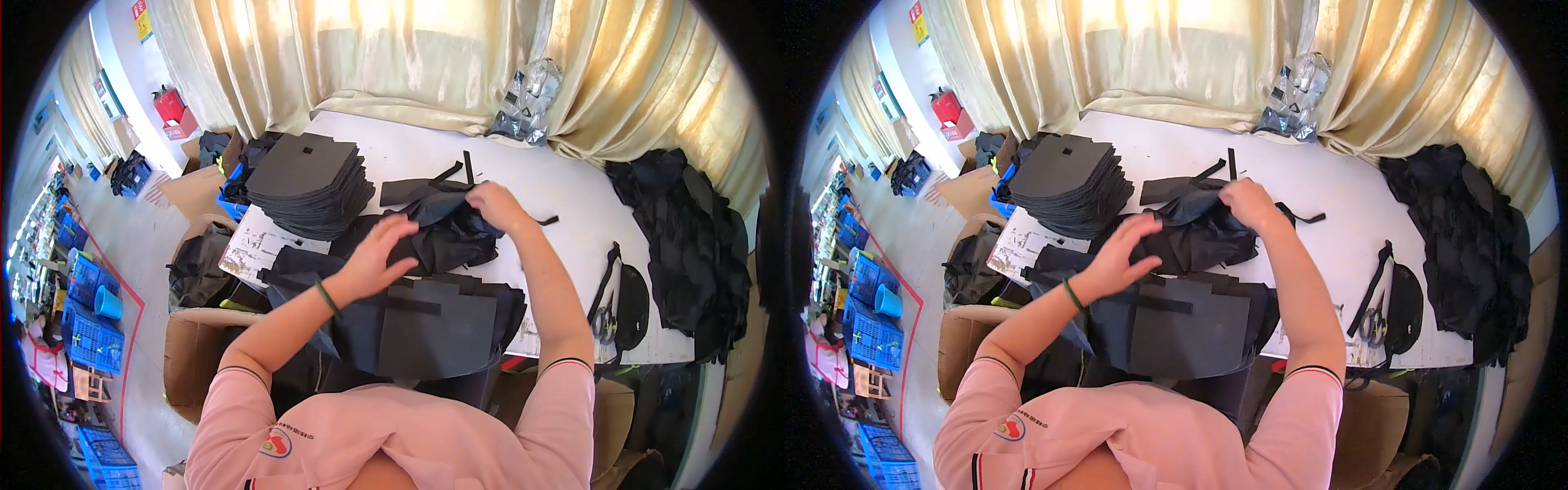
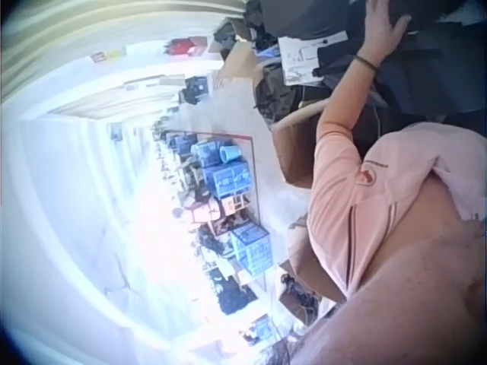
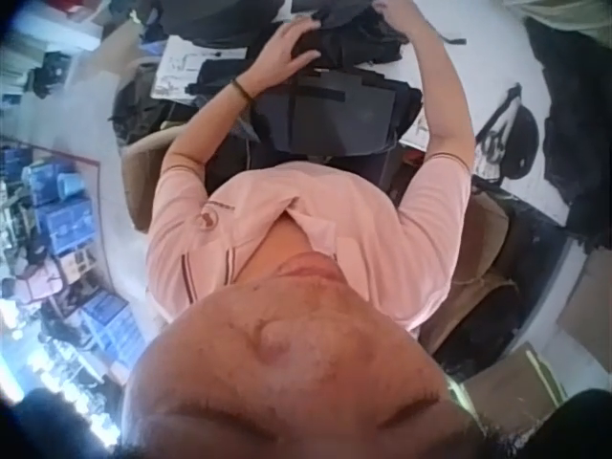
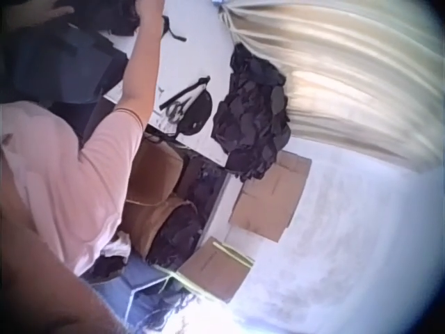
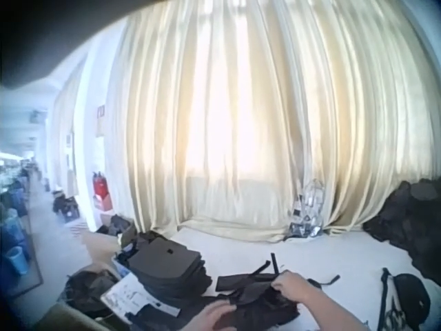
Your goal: Sorting and inspecting pre-cut black fabric pieces on a work table in a factory workshop.
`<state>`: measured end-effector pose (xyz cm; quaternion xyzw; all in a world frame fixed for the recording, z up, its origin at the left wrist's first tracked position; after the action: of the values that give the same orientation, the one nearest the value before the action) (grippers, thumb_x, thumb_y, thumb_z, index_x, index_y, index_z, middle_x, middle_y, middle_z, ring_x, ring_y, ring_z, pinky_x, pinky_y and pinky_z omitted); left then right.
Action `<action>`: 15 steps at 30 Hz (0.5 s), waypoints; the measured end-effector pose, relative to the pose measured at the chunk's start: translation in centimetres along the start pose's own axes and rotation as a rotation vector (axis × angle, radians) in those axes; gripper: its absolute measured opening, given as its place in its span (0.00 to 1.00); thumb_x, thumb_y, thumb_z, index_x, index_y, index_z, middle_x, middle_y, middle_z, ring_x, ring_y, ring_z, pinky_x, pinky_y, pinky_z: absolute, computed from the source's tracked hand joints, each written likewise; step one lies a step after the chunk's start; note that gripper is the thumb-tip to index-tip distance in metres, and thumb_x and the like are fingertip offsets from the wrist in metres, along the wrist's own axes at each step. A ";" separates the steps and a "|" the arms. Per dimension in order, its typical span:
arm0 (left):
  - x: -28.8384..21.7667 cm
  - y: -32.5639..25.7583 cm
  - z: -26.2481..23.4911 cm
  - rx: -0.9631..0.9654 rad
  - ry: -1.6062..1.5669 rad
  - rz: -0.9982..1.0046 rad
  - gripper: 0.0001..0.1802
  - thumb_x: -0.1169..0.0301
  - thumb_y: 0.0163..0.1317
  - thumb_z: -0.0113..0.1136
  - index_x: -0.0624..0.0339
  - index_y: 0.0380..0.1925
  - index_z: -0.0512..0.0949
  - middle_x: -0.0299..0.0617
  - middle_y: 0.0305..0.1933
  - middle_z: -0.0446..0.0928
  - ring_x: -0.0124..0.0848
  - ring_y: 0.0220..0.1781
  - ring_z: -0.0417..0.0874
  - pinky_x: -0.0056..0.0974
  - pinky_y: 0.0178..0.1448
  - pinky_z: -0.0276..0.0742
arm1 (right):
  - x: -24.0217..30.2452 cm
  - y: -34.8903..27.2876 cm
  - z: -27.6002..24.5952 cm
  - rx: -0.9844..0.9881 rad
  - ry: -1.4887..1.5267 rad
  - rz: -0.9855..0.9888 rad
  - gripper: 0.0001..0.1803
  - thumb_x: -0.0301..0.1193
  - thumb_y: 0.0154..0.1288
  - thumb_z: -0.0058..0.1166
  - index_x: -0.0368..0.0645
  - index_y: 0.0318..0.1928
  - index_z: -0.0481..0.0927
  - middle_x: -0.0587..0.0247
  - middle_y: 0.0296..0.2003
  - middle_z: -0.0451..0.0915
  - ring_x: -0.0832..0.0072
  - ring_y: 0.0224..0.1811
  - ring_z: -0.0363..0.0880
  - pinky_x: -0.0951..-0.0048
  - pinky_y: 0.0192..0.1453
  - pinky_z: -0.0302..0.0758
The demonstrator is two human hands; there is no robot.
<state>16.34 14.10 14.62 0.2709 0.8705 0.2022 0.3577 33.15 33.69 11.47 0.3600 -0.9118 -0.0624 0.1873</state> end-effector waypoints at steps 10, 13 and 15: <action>1.9 10.1 -7.4 -0.301 -0.027 -0.137 0.10 0.71 0.57 0.70 0.62 0.34 0.79 0.40 0.31 0.83 0.24 0.34 0.80 0.32 0.42 0.77 | 21.3 -1.1 -12.9 -0.242 0.426 -0.533 0.09 0.24 0.57 0.62 0.40 0.40 0.80 0.56 0.37 0.81 0.58 0.39 0.81 0.64 0.46 0.77; 1.9 9.4 -10.7 -0.459 -0.154 -0.156 0.10 0.67 0.58 0.70 0.61 0.31 0.79 0.38 0.25 0.80 0.21 0.28 0.77 0.34 0.34 0.75 | 16.7 -2.5 -12.3 -0.364 0.677 -0.116 0.24 0.35 0.57 0.69 0.43 0.52 0.75 0.57 0.42 0.79 0.68 0.40 0.79 0.66 0.44 0.79; 1.6 9.0 -11.8 -0.495 -0.132 -0.185 0.10 0.67 0.58 0.70 0.61 0.31 0.79 0.38 0.24 0.80 0.22 0.27 0.76 0.33 0.34 0.74 | 17.2 -4.4 -10.8 -0.350 0.655 -0.055 0.31 0.35 0.54 0.72 0.44 0.56 0.72 0.59 0.45 0.76 0.71 0.40 0.77 0.70 0.44 0.77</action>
<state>9.69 20.16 26.47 0.1071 0.7905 0.3573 0.4858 28.60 18.99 25.42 0.3478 -0.7689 -0.1041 0.5262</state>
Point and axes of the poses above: each hand's wrist, its own y-axis towards the middle knuckle, its own z-axis out of the palm, x = y × z, the point moved 10 cm from there along y, towards the middle knuckle
